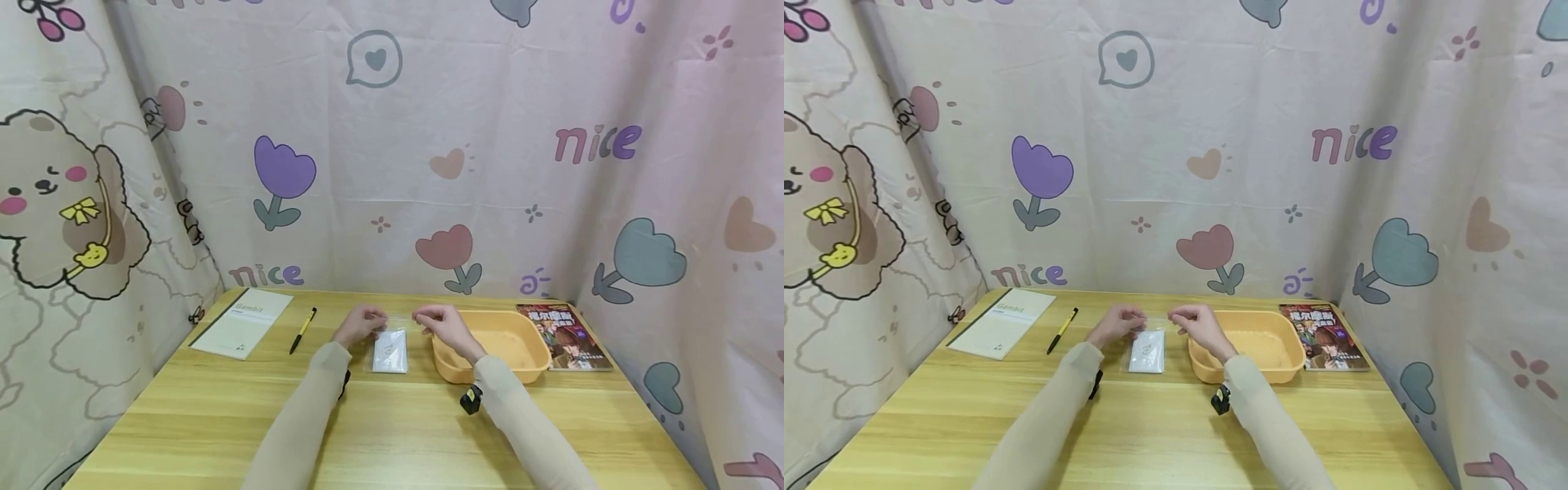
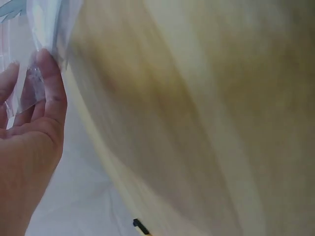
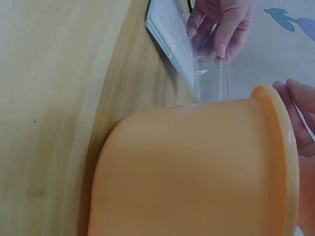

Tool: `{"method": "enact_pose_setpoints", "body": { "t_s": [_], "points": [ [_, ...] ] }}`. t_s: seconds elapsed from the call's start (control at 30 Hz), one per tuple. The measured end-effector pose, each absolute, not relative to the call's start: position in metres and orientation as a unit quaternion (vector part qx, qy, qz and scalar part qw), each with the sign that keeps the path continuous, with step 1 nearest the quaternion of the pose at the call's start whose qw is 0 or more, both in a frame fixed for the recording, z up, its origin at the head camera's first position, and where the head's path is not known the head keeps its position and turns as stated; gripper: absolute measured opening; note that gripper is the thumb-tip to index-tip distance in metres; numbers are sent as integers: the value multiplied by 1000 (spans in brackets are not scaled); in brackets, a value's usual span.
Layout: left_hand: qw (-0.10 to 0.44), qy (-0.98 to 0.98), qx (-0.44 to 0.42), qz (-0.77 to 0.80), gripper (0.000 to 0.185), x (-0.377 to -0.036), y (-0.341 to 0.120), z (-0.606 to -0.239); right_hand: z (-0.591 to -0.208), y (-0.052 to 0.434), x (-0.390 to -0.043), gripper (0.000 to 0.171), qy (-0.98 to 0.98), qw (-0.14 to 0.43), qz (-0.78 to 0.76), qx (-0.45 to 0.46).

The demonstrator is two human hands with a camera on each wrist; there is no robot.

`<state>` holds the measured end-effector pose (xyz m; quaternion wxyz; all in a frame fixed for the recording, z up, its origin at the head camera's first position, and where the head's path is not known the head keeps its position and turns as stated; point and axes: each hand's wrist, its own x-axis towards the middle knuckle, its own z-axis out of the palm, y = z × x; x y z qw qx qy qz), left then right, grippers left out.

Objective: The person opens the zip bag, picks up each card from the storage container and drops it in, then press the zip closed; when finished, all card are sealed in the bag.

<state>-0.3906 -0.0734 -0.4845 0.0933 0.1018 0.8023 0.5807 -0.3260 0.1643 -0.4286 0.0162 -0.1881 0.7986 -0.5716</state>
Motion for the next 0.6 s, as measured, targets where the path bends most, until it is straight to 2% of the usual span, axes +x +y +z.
{"method": "enact_pose_setpoints", "body": {
  "t_s": [0.3, 0.6],
  "points": [
    [82, 817, 89, 563, 21, -393, -68, -491, -429, 169, -319, 25, 788, 17, -585, -191],
    [65, 830, 113, 542, 36, -388, -72, -483, -427, 177, -311, 25, 792, 13, -588, -165]
  ]
}}
